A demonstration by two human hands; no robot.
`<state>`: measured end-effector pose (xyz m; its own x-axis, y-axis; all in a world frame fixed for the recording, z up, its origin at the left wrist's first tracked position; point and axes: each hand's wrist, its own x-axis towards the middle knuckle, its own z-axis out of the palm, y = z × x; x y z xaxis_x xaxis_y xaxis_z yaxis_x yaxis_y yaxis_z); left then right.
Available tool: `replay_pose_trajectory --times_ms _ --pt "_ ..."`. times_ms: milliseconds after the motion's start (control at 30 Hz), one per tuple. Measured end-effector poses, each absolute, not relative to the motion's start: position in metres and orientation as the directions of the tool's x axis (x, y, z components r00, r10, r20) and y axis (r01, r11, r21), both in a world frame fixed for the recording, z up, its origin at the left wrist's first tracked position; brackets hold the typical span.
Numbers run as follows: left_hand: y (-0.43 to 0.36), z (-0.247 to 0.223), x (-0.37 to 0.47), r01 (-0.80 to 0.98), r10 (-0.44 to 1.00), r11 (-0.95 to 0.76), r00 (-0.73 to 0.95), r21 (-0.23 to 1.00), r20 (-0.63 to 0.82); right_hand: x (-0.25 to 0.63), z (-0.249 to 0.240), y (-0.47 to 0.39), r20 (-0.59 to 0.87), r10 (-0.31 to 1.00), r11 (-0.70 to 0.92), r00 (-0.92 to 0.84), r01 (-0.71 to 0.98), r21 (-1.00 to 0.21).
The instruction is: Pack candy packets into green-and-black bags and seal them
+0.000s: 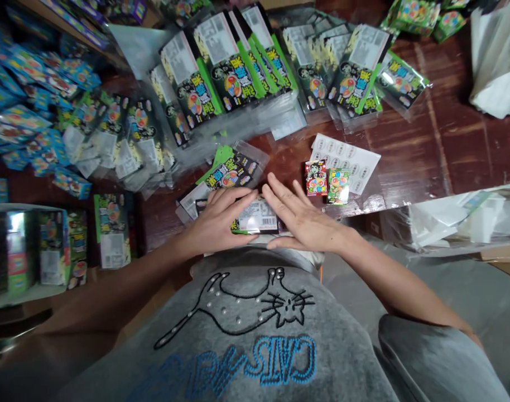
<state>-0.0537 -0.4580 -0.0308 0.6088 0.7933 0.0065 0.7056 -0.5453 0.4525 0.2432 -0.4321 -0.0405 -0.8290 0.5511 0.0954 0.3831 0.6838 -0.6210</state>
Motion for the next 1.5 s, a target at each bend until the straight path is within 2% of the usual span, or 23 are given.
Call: replay_pose_trajectory --times_ms 133,200,267,333,400,433,500,567,733,900,1000,1067,1200,1267,1433,1500 --pt "-0.460 -0.026 -0.056 0.780 0.854 -0.472 0.521 0.410 -0.008 0.272 -0.020 -0.394 -0.003 0.684 0.683 -0.730 0.642 -0.348" --pt "-0.460 -0.025 -0.057 0.792 0.864 -0.445 0.503 0.419 -0.033 0.282 -0.012 -0.376 -0.093 0.691 0.672 -0.717 0.684 -0.283" --pt "-0.460 -0.025 -0.058 0.789 0.874 -0.419 0.485 0.448 -0.037 0.284 -0.004 -0.368 -0.098 0.666 0.674 -0.739 0.653 -0.346" --pt "-0.461 -0.024 -0.060 0.770 0.885 -0.398 0.465 0.498 -0.012 0.279 0.003 -0.371 0.008 0.663 0.635 -0.749 0.556 -0.536" --pt "-0.463 -0.024 -0.062 0.726 0.889 -0.393 0.457 0.565 0.030 0.273 0.008 -0.383 0.102 0.674 0.531 -0.732 0.384 -0.756" --pt "-0.464 -0.024 -0.064 0.695 0.885 -0.400 0.462 0.597 0.055 0.270 0.008 -0.389 0.120 0.671 0.467 -0.732 0.292 -0.835" --pt "-0.465 -0.024 -0.066 0.643 0.877 -0.414 0.472 0.645 0.093 0.268 0.006 -0.399 0.141 0.647 0.389 -0.750 0.165 -0.906" --pt "-0.465 -0.024 -0.068 0.620 0.876 -0.412 0.471 0.668 0.103 0.269 0.002 -0.401 0.174 0.620 0.428 -0.765 0.144 -0.892" --pt "-0.460 -0.023 -0.067 0.601 0.841 -0.469 0.528 0.647 0.120 0.280 -0.001 -0.385 0.212 0.561 0.607 -0.800 0.223 -0.763" --pt "-0.455 -0.019 -0.062 0.599 0.804 -0.532 0.580 0.598 0.134 0.284 -0.001 -0.375 0.188 0.561 0.645 -0.806 0.283 -0.710" --pt "-0.455 -0.021 -0.058 0.630 0.819 -0.523 0.558 0.573 0.133 0.280 -0.009 -0.379 0.173 0.565 0.654 -0.807 0.310 -0.690" --pt "-0.455 -0.023 -0.054 0.671 0.849 -0.486 0.514 0.560 0.123 0.276 -0.014 -0.386 0.190 0.612 0.647 -0.768 0.348 -0.679" --pt "-0.455 -0.022 -0.043 0.766 0.921 -0.367 0.379 0.528 0.091 0.271 -0.012 -0.402 0.229 0.751 0.571 -0.619 0.435 -0.696" --pt "-0.454 -0.019 -0.036 0.792 0.923 -0.373 0.372 0.483 0.102 0.269 -0.005 -0.408 0.200 0.789 0.508 -0.581 0.433 -0.745" --pt "-0.452 -0.014 -0.022 0.797 0.879 -0.474 0.453 0.374 0.149 0.262 0.000 -0.408 0.021 0.949 0.154 -0.315 0.404 -0.902" --pt "-0.453 -0.015 -0.018 0.806 0.883 -0.469 0.440 0.361 0.166 0.261 -0.005 -0.406 0.005 0.968 0.092 -0.250 0.337 -0.937"
